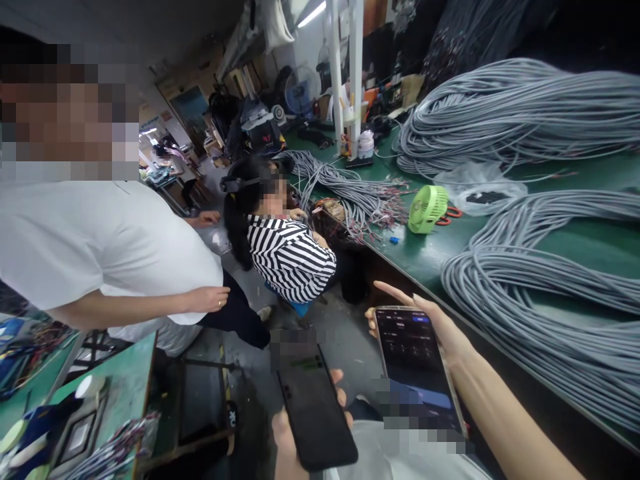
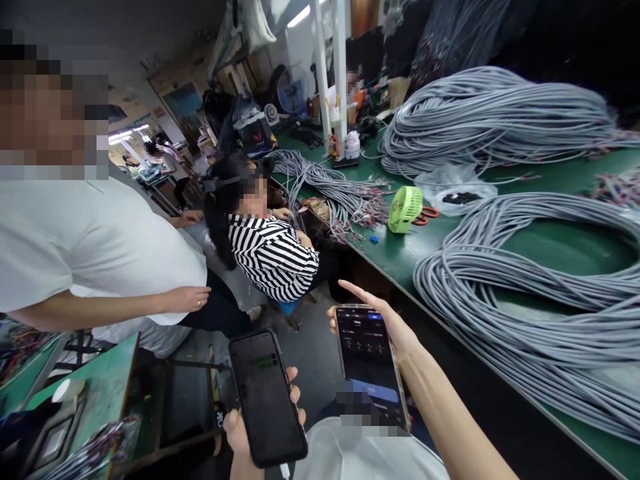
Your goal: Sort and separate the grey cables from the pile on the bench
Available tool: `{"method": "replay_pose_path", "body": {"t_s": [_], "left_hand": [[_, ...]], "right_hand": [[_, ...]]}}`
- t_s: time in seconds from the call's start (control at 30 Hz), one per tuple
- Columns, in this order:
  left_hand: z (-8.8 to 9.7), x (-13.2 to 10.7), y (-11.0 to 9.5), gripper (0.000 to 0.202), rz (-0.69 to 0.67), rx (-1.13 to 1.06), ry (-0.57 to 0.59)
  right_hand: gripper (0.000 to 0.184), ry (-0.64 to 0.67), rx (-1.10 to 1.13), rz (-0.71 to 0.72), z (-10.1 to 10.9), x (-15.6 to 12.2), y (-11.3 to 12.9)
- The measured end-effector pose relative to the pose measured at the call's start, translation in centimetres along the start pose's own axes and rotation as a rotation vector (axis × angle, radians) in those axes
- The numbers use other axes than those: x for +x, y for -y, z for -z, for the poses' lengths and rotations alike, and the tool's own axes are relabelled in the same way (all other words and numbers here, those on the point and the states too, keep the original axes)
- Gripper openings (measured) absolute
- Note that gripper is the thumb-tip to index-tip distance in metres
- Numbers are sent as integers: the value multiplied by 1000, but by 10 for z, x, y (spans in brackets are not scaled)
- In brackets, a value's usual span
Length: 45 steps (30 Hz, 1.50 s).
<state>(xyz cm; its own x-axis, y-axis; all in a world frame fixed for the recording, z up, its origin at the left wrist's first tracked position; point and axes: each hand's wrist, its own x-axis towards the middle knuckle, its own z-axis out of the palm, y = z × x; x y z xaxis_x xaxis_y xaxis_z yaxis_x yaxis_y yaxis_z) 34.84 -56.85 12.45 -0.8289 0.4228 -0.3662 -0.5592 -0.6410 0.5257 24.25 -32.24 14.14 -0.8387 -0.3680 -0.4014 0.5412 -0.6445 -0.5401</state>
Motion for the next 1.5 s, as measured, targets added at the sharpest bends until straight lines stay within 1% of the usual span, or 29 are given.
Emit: {"method": "replay_pose_path", "body": {"t_s": [0.07, 0.13, 0.3, 0.37, 0.47, 0.57, 0.63, 0.73, 0.8, 0.9, 1.0, 1.1, 1.17, 1.23, 1.3, 1.37, 1.43, 1.5], "left_hand": [[-4, -1, -3, 87, -5, -77, 45], [-4, -3, -4, 86, 16, -114, 70], [6, -7, -2, 80, 11, -76, 36], [6, -9, -2, 81, 6, -61, 13], [-5, -12, -8, 81, -3, -1, -91], [-20, -10, -17, 77, 5, 131, -191], [-27, -5, -23, 74, 7, 172, -201], [-34, 4, -26, 72, 42, 145, -177], [-37, 11, -25, 73, 76, 122, -159], [-43, 24, -20, 73, 107, 147, -151], [-47, 39, -10, 79, 139, 150, -124], [-50, 53, 2, 83, 158, 91, -77], [-52, 59, 10, 77, 153, 66, -86], [-57, 65, 17, 71, 149, 76, -126], [-63, 70, 23, 71, 165, 108, -176], [-69, 74, 28, 70, 228, 145, -222], [-76, 77, 33, 64, 284, 185, -243], [-83, 80, 38, 54, 278, 245, -244]], "right_hand": [[78, -9, 14, -22, -2, 1, -4], [78, -14, 33, -33, -1, 1, -8], [72, -19, 74, -18, 3, -1, -8], [66, -31, 90, 5, 2, -3, -5], [57, -34, 119, 50, 0, -6, -1], [53, 4, 140, 116, 0, -5, 5], [51, 25, 135, 150, 3, -4, 8], [49, 31, 127, 186, 5, -5, 11], [47, 27, 127, 211, 6, -7, 13], [43, -8, 132, 239, 11, -15, 15], [42, -98, 127, 268, 19, -27, 19], [41, -235, 123, 296, 29, -42, 23], [39, -329, 128, 312, 35, -52, 25], [39, -400, 140, 328, 43, -62, 26], [40, -438, 151, 355, 54, -72, 26], [40, -450, 159, 390, 67, -80, 26], [40, -444, 162, 424, 82, -88, 26], [40, -456, 172, 453, 96, -97, 28]]}}
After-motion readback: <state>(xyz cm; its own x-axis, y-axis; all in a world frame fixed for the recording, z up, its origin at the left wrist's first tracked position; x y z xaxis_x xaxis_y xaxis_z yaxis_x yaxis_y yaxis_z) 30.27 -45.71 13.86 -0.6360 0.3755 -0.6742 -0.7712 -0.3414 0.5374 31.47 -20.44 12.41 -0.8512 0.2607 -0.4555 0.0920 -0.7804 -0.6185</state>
